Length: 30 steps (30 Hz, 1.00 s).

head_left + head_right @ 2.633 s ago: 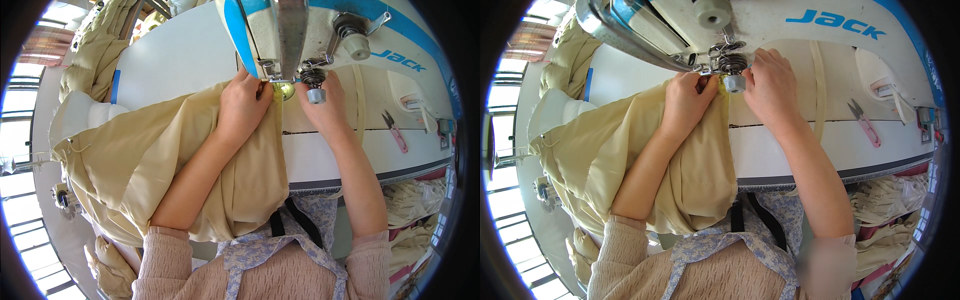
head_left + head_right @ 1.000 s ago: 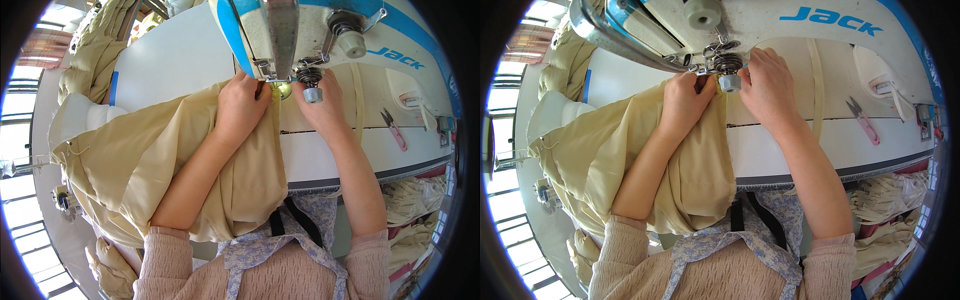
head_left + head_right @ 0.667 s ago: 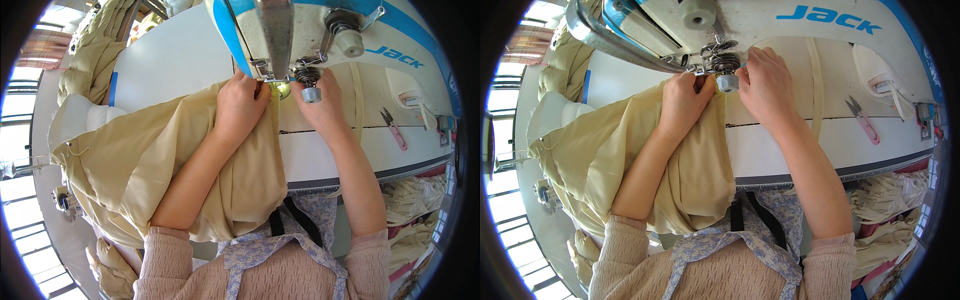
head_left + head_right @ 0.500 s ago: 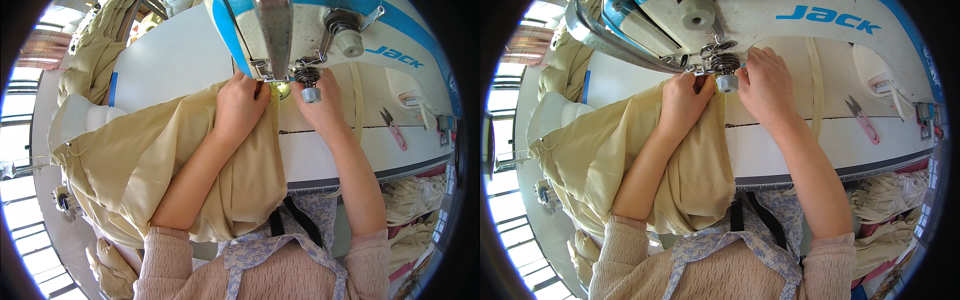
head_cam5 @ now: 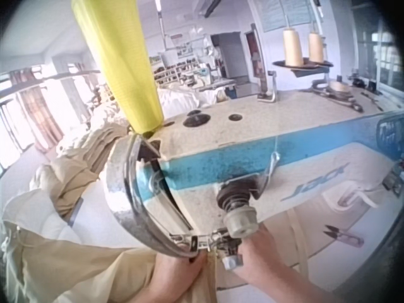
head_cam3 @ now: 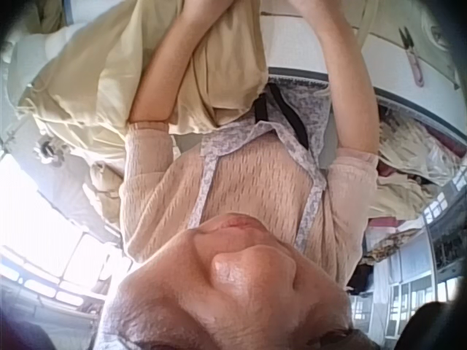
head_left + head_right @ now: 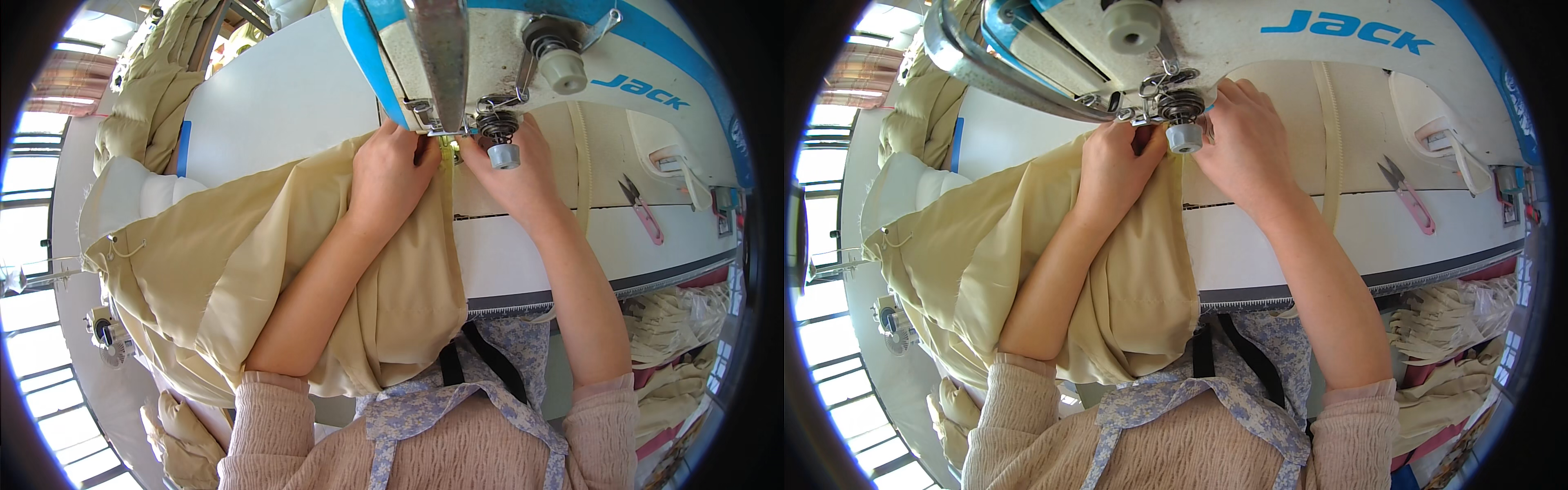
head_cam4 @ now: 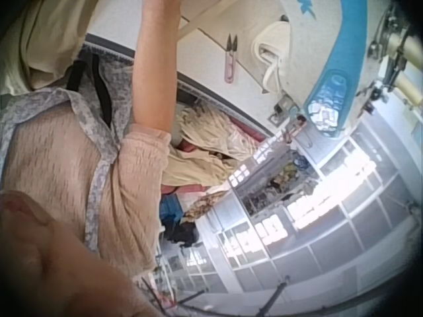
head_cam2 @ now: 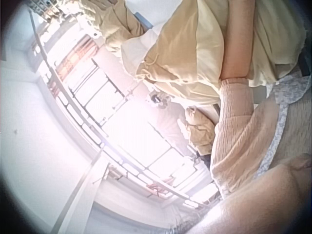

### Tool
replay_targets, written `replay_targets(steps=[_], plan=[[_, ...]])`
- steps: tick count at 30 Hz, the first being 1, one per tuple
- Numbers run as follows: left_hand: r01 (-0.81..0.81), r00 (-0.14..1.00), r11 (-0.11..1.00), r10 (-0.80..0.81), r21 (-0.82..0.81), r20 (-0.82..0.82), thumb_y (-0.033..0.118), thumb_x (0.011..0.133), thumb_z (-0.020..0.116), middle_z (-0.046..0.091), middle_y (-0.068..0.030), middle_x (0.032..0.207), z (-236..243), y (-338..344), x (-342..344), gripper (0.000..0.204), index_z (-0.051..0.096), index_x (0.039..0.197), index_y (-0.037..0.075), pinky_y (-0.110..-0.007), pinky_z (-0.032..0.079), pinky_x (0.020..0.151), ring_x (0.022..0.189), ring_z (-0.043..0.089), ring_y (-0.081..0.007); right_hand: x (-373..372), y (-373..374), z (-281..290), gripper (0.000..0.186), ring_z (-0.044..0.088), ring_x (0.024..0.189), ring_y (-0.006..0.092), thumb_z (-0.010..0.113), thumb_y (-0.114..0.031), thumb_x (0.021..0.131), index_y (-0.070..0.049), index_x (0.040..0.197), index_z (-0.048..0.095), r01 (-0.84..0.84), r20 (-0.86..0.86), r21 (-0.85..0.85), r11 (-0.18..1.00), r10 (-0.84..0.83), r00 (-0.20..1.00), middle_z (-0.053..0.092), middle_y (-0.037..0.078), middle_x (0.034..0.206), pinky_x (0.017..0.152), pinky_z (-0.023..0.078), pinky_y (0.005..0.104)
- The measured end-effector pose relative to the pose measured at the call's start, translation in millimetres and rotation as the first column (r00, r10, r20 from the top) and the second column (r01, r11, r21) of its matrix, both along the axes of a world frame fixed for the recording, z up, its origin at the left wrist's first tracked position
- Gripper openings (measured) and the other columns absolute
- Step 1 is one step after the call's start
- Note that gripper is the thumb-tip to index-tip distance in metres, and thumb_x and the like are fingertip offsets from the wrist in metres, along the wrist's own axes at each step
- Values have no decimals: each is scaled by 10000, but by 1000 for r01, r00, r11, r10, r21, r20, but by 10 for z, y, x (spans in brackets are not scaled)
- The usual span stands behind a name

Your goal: The person aligns a zipper to a beige fabric panel and sews it using a sewing machine. They repeatedly adjust the fabric and zipper, guide them under the needle, and trim excess thread with scissors.

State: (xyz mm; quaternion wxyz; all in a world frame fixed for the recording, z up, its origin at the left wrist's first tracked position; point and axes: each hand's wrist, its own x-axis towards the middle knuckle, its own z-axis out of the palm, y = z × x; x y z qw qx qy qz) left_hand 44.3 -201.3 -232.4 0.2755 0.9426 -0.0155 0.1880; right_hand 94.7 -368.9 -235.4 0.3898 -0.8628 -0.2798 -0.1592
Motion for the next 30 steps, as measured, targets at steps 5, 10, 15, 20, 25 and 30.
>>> replay_targets(steps=[5, 10, 15, 20, 25, 30], plan=[[5, 1000, 1000, -5, 14, 15, 111, 827, 729, 643, -178, 850, 0, -4, -3, 153, 641, 830, -14, -471, 538, 689, 765, 653, -369, 31, 50, -54, 152, 599, 959, 267, 756, -164, 745, -29, 803, 717, -10, 4, -19, 1000, 10, 1000, 650, 74, 895, 845, 477, 407], [4, 1000, 1000, -4, 23, 11, 112, 826, 726, 643, -174, 846, 8, -7, -5, 149, 641, 839, -10, -473, 537, 692, 770, 652, -370, 45, 75, -88, 134, 597, 961, 257, 759, -169, 740, -41, 767, 729, -11, 65, -65, 998, 15, 998, 658, 71, 896, 845, 471, 398], [2, 1000, 1000, -2, 18, -1, 111, 828, 721, 641, -174, 845, 9, -8, -2, 151, 634, 833, -11, -473, 536, 690, 769, 651, -370, 50, 99, -112, 115, 599, 969, 250, 755, -155, 738, -59, 800, 744, -6, 49, -107, 994, 11, 999, 671, 62, 888, 846, 471, 393], [6, 1000, 1000, -6, 6, -1, 106, 827, 721, 638, -174, 842, 10, -6, -4, 152, 627, 839, -13, -474, 534, 686, 767, 650, -372, 67, 107, -140, 123, 608, 963, 251, 750, -135, 736, -75, 842, 747, -9, 95, -93, 996, 18, 995, 682, 58, 896, 830, 480, 392], [4, 1000, 1000, -4, 9, -16, 101, 828, 722, 635, -172, 851, 6, -10, 0, 159, 626, 885, -13, -476, 532, 682, 767, 650, -373, 66, 135, -137, 119, 617, 955, 259, 749, -127, 744, -78, 852, 742, -15, 98, -41, 999, 19, 995, 686, 55, 913, 810, 488, 399], [25, 1000, 999, -24, -20, 12, 85, 843, 708, 633, -170, 899, 37, -17, -30, 162, 633, 953, -8, -471, 536, 695, 783, 653, -373, 74, 128, -157, 159, 611, 943, 273, 748, -123, 752, -78, 905, 735, -17, 105, -35, 999, 20, 994, 683, 63, 930, 826, 487, 412]])
